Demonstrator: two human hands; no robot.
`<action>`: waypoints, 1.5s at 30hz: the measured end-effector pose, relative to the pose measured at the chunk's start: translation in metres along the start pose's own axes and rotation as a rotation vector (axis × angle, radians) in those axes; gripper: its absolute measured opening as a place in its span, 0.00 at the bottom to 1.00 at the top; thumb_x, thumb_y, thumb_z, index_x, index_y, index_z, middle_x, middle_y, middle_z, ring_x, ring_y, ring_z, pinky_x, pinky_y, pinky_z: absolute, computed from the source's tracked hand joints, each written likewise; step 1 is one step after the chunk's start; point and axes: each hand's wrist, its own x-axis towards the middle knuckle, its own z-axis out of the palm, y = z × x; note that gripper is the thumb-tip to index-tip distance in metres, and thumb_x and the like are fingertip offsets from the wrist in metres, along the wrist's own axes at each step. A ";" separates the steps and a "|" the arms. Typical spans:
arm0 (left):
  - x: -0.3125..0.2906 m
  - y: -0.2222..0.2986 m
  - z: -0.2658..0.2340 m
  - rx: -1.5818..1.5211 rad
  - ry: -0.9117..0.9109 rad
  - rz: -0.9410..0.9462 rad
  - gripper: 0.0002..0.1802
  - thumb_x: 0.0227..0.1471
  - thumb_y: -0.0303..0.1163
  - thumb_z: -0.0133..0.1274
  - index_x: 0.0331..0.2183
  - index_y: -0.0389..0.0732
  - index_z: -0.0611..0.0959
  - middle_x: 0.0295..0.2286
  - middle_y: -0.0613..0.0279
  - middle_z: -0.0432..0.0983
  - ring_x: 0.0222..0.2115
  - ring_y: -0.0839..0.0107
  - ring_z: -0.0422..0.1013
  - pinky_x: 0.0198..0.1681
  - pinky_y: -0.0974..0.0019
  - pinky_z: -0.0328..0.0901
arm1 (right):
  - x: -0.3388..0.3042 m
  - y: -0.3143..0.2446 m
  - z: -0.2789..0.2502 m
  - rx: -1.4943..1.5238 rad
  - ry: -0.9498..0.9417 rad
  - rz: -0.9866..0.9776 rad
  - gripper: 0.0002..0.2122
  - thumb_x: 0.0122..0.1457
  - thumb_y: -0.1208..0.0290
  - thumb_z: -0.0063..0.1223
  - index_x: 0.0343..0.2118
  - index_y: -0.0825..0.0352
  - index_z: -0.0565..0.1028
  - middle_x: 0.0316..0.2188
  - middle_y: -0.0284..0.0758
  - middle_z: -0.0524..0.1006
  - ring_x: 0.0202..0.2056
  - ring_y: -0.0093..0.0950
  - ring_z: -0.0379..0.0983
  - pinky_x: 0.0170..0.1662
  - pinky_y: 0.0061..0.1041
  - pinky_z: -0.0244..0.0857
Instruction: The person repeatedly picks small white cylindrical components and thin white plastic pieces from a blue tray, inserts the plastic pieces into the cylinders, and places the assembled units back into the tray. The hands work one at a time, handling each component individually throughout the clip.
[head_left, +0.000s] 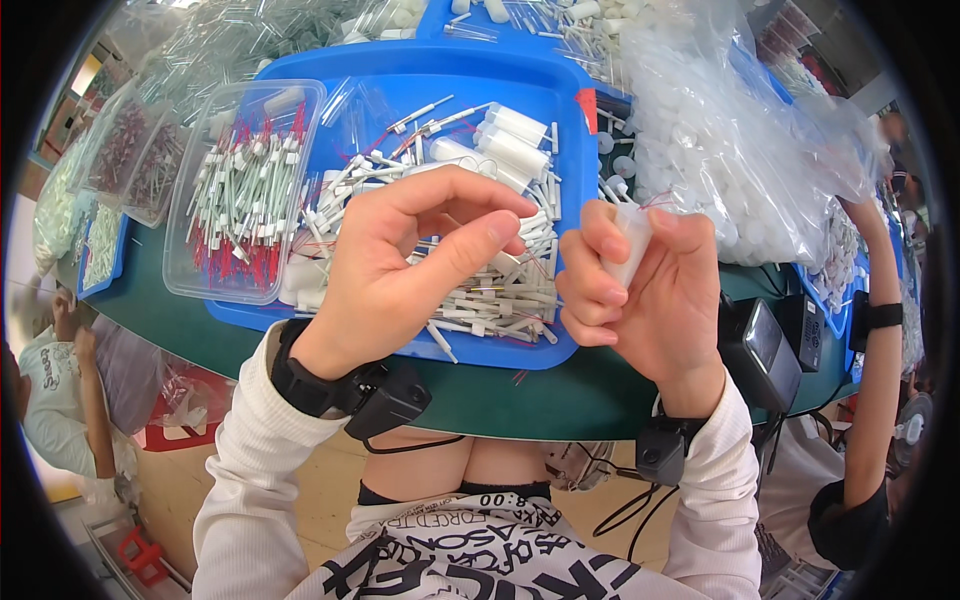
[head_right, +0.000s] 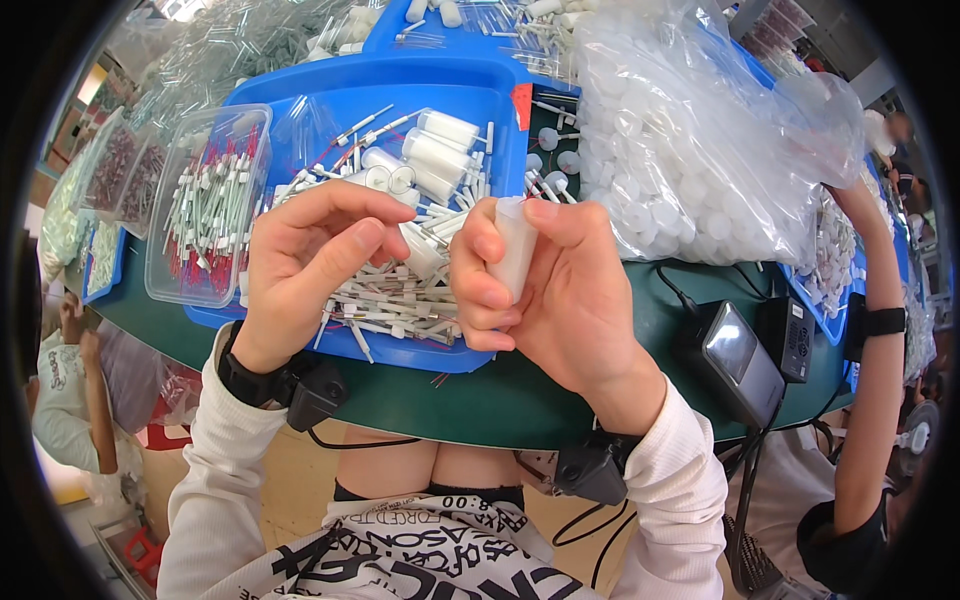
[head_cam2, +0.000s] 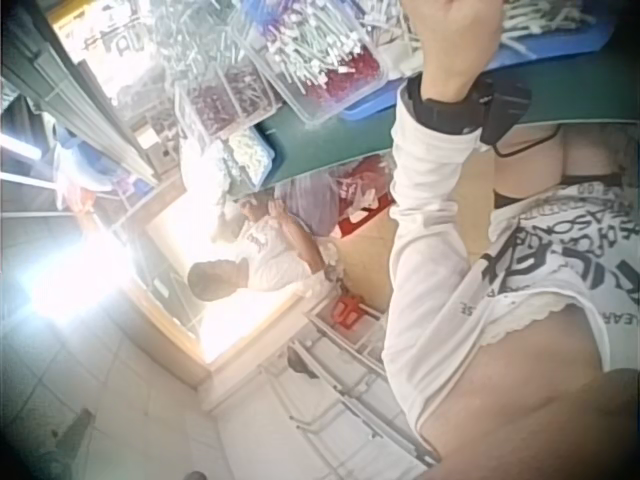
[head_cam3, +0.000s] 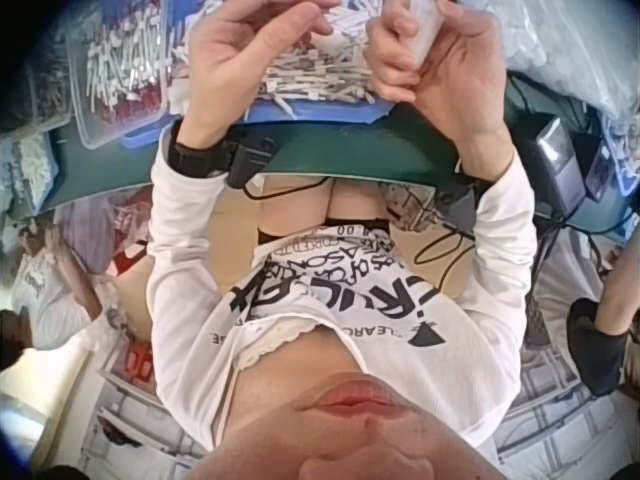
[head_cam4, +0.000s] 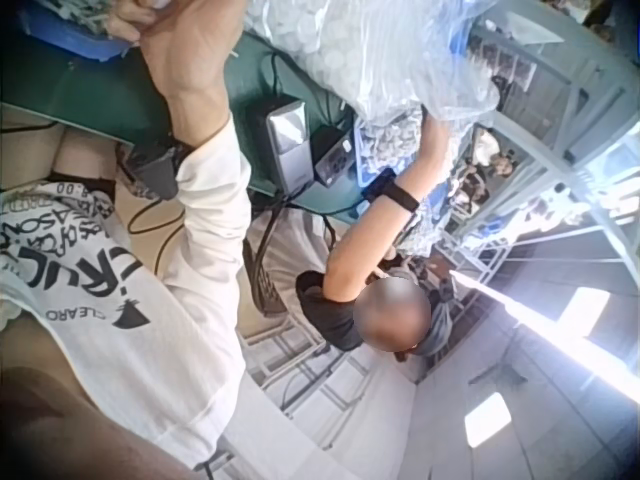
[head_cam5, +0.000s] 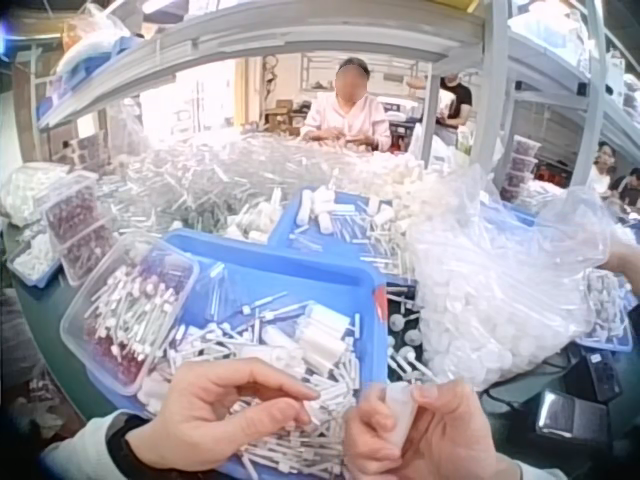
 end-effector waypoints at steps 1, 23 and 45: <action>0.000 0.000 0.000 -0.002 0.000 0.002 0.09 0.48 0.26 0.50 0.33 0.32 0.77 0.28 0.60 0.75 0.28 0.75 0.72 0.32 0.74 0.64 | 0.000 -0.001 0.002 0.013 0.018 0.007 0.16 0.55 0.54 0.28 0.23 0.63 0.60 0.15 0.30 0.60 0.15 0.19 0.49 0.17 0.19 0.49; -0.001 0.002 -0.001 0.006 -0.030 -0.025 0.11 0.50 0.25 0.47 0.36 0.30 0.76 0.31 0.58 0.74 0.31 0.76 0.70 0.33 0.75 0.62 | -0.004 -0.005 0.004 0.196 0.005 -0.006 0.26 0.60 0.45 0.18 0.37 0.65 0.63 0.19 0.31 0.61 0.15 0.21 0.56 0.18 0.19 0.57; -0.001 0.004 0.000 0.003 -0.055 -0.059 0.11 0.50 0.25 0.47 0.36 0.30 0.75 0.31 0.58 0.73 0.32 0.76 0.69 0.35 0.74 0.63 | -0.002 -0.011 -0.014 0.297 -0.364 0.189 0.14 0.52 0.54 0.34 0.26 0.60 0.53 0.10 0.29 0.59 0.11 0.20 0.51 0.15 0.19 0.48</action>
